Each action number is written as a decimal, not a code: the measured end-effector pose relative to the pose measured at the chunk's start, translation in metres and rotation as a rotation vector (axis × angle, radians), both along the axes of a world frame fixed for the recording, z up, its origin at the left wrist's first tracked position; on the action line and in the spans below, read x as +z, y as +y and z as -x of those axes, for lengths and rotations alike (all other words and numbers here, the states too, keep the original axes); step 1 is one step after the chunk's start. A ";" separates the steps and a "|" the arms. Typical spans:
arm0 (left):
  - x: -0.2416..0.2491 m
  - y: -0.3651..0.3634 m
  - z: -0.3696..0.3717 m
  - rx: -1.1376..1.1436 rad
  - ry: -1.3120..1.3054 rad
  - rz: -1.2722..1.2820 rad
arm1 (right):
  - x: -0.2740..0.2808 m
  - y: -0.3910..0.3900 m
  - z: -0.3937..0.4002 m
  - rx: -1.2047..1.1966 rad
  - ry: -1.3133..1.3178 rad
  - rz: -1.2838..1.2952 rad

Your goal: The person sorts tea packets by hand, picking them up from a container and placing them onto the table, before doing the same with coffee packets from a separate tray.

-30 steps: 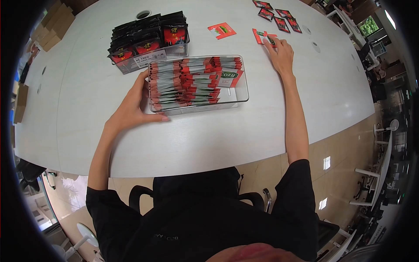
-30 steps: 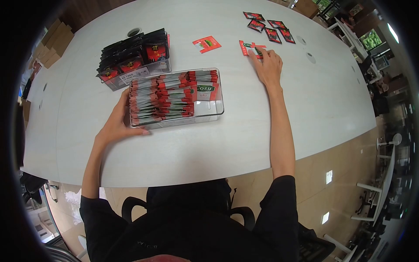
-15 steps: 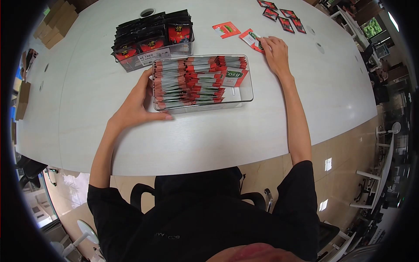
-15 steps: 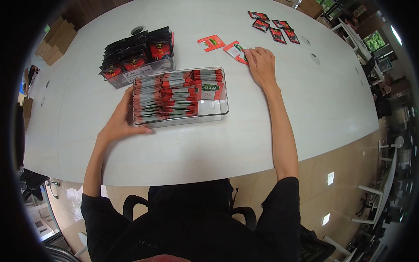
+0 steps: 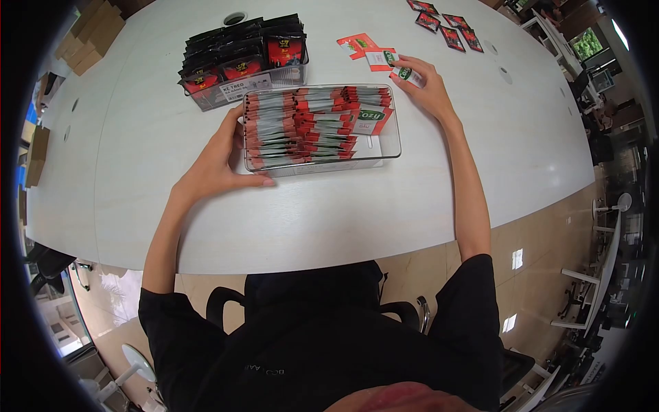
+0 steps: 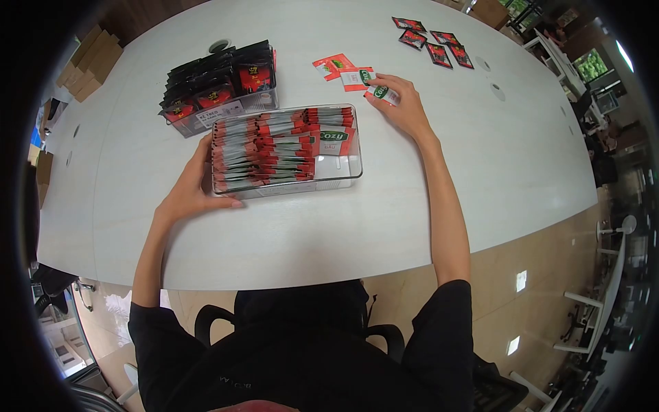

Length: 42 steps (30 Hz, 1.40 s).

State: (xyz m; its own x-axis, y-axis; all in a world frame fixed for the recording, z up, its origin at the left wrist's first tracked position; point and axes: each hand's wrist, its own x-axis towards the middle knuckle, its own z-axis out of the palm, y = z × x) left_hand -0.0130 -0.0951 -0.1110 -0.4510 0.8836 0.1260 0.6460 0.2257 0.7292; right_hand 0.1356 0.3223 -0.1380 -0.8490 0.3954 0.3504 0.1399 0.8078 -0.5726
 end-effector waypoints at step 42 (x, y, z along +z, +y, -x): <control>0.001 0.000 -0.001 -0.020 0.001 -0.019 | -0.011 -0.038 0.024 -0.276 0.124 -0.134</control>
